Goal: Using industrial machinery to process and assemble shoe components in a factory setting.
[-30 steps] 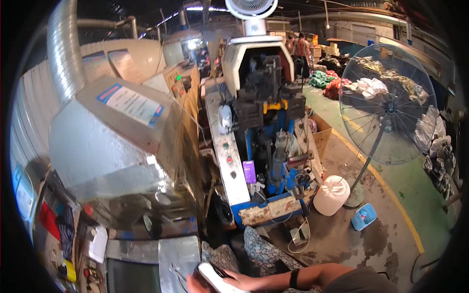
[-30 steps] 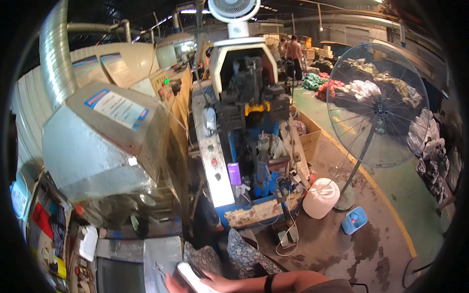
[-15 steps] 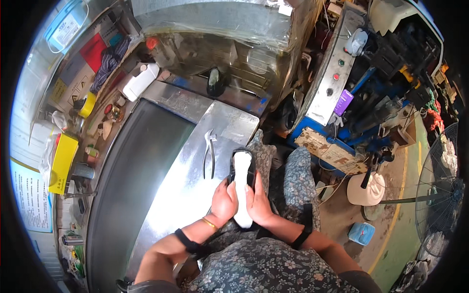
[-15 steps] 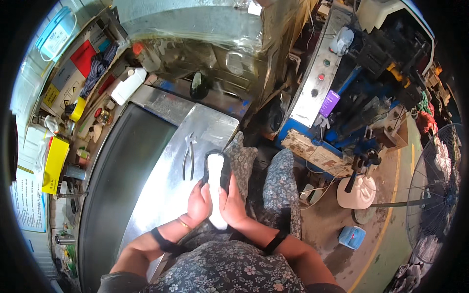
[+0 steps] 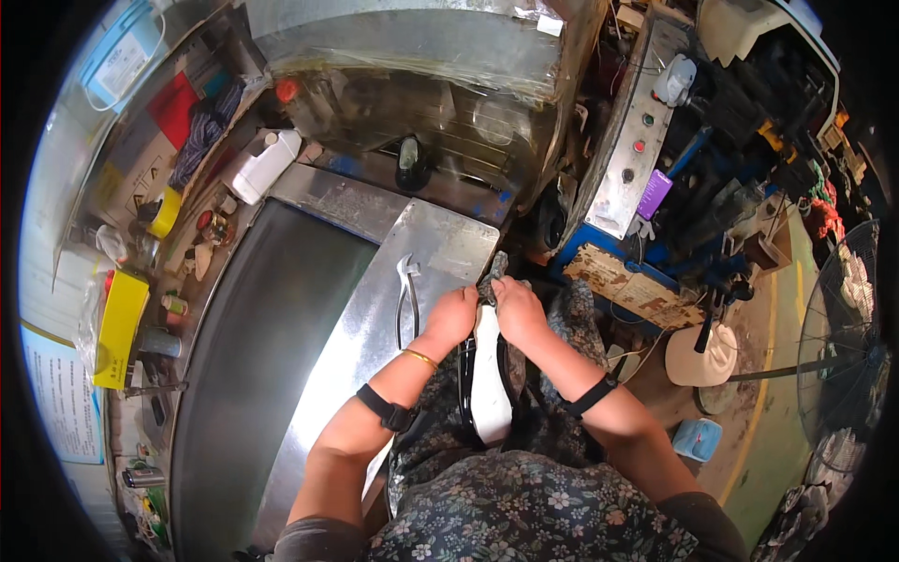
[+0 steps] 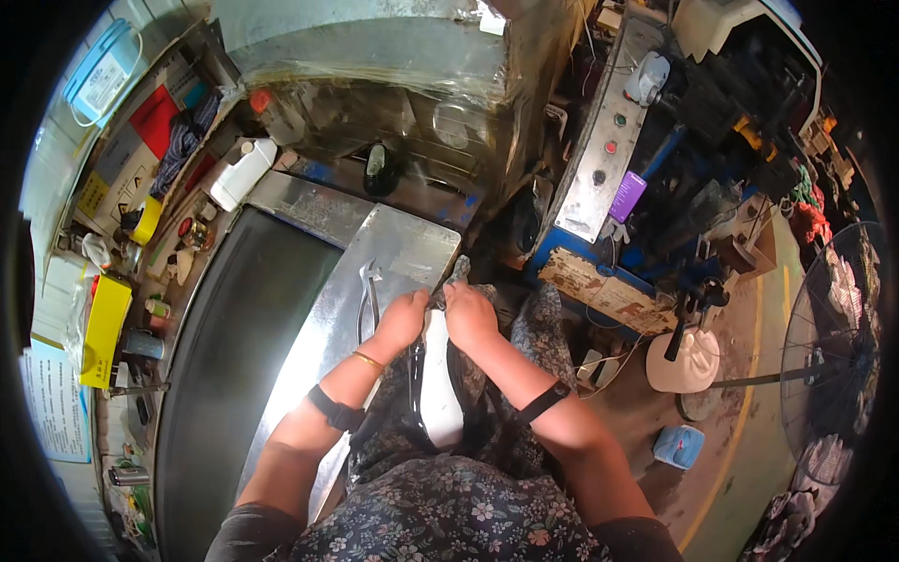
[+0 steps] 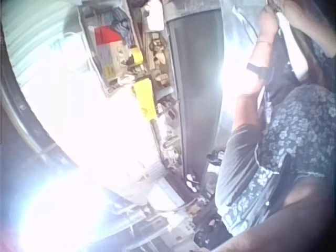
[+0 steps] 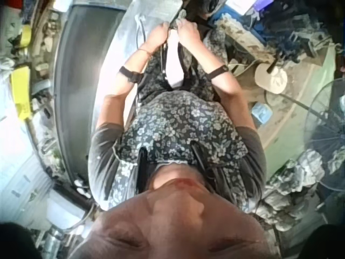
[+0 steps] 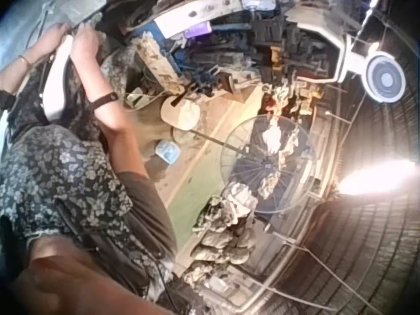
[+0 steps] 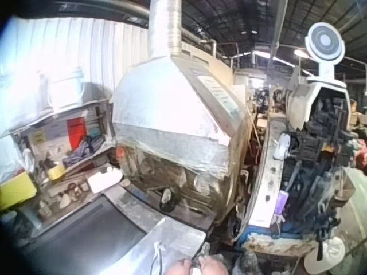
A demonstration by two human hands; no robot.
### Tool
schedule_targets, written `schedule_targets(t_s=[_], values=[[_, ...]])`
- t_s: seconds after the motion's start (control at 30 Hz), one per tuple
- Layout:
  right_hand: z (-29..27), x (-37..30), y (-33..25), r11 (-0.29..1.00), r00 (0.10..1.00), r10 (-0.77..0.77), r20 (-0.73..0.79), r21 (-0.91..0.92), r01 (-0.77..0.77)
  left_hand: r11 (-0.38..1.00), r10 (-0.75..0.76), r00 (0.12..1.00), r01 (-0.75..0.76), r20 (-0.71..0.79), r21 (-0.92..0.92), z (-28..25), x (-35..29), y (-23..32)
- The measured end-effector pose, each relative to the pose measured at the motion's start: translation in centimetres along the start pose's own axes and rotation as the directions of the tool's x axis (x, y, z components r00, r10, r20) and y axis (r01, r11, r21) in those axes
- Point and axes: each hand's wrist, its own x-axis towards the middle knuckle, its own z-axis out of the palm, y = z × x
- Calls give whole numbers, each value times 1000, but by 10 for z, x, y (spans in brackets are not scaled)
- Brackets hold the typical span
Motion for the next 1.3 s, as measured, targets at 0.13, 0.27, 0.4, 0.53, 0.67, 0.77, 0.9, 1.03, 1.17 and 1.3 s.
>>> schedule_targets(t_s=[0.13, 0.27, 0.4, 0.53, 0.67, 0.77, 0.9, 1.03, 1.17, 1.3], values=[[3, -2, -5, 981, 1000, -28, -11, -195, 25, 881, 217, 974, -168, -61, 442, 8, 0, -14], [-15, -15, -36, 926, 993, 117, -24, 365, -100, 357, -201, 960, 258, 197, -898, -2, -19, -28], [-49, -104, -54, 943, 907, -275, 320, 272, 190, 146, -579, 815, 89, -12, -985, -10, -39, -36], [-69, -119, -36, 960, 927, -234, 293, 218, 174, 112, -381, 923, -9, -51, -994, 11, -28, -9], [-162, -108, -5, 600, 964, -106, 244, 789, -134, 818, 210, 930, -337, -303, -466, 33, -55, 26], [-274, -102, 24, 954, 995, -102, -12, 283, 101, 797, 600, 800, -598, 9, 83, 33, -95, 20], [-389, -57, 63, 985, 863, -28, -504, -159, -61, 547, 688, 699, -677, 196, 493, 47, -126, -4], [-458, 7, 96, 989, 734, 142, -664, 134, -70, 673, 625, 764, -632, 162, 383, 62, -119, -12], [-481, 35, 108, 839, 740, 155, -655, -308, -448, 691, 626, 770, -621, 122, 371, 64, -112, -2], [-492, 36, 105, 760, 726, 261, -637, -328, -561, 705, 624, 775, -613, 99, 357, 64, -115, 7]])
